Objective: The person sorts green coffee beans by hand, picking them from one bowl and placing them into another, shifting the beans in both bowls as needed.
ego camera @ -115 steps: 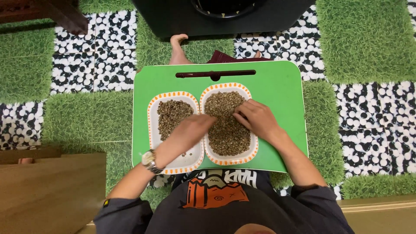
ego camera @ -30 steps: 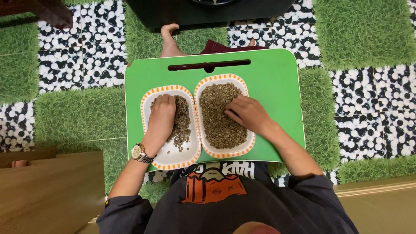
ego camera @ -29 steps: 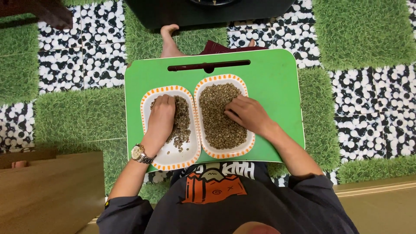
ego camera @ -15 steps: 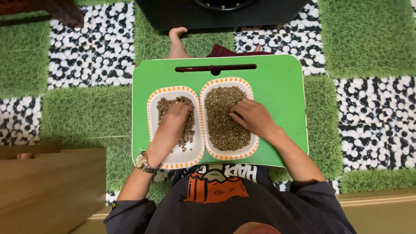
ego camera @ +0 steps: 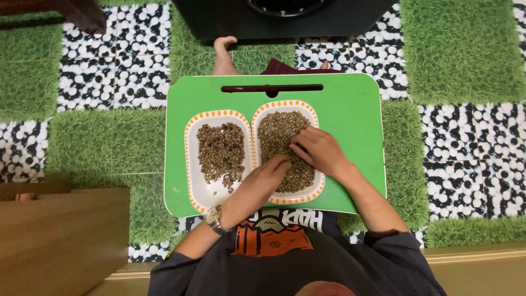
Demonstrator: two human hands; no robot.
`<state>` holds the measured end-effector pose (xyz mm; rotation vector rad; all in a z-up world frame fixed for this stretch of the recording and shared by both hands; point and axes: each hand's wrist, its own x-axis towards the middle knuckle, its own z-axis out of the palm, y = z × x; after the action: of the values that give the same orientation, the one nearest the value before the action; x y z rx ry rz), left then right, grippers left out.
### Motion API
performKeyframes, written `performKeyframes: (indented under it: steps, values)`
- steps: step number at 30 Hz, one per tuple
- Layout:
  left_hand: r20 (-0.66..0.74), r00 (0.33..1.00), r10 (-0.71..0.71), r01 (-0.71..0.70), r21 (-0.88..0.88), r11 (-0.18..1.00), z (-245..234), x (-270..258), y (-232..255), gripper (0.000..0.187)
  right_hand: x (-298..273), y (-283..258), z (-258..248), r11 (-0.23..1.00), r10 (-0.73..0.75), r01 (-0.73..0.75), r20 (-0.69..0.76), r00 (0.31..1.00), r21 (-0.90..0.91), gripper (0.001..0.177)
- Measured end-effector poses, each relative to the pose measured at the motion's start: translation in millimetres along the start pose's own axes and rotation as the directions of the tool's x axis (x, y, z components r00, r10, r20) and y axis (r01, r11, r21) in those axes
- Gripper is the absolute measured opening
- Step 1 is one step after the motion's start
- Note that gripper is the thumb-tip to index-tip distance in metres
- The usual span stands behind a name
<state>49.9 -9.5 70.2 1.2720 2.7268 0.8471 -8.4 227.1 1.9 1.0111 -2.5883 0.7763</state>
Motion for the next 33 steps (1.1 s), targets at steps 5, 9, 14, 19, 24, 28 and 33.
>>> performKeyframes:
  steps: [5,9,14,19,24,28,33]
  values:
    - [-0.218,0.971,-0.097,0.097,-0.010,0.995,15.3,-31.8,-37.3,0.025,5.8,-9.0,-5.3,1.000,-0.011,0.011,-0.018,1.000,-0.015,0.010]
    - [-0.134,0.832,-0.539,0.544,0.008,0.839,-36.9,-41.3,-29.8,0.041,12.6,-17.3,-5.9,0.995,-0.063,0.061,-0.027,0.998,-0.082,0.012]
    - [-0.136,0.733,-0.666,0.678,0.075,0.731,-32.3,-59.9,-32.1,0.059,35.4,-35.8,0.6,0.986,-0.135,0.143,0.100,0.986,-0.082,0.021]
    - [-0.078,0.724,-0.685,0.688,0.021,0.725,-26.5,-61.3,-34.8,0.062,84.9,-62.0,7.4,0.997,0.025,-0.058,0.553,0.833,0.042,0.044]
    - [-0.049,0.706,-0.707,0.707,-0.018,0.707,-27.1,-65.7,-38.7,0.061,101.0,-49.4,62.0,0.922,-0.274,0.356,0.390,0.879,-0.155,0.056]
    - [-0.079,0.709,-0.701,0.700,-0.041,0.713,-35.6,-68.5,-34.8,0.059,108.3,-43.0,93.2,0.935,-0.241,0.324,0.412,0.879,-0.144,0.062]
    - [-0.085,0.699,-0.710,0.714,0.025,0.700,-24.5,-82.8,-40.3,0.062,109.4,-42.1,112.6,0.926,-0.253,0.357,0.497,0.830,-0.125,0.050]
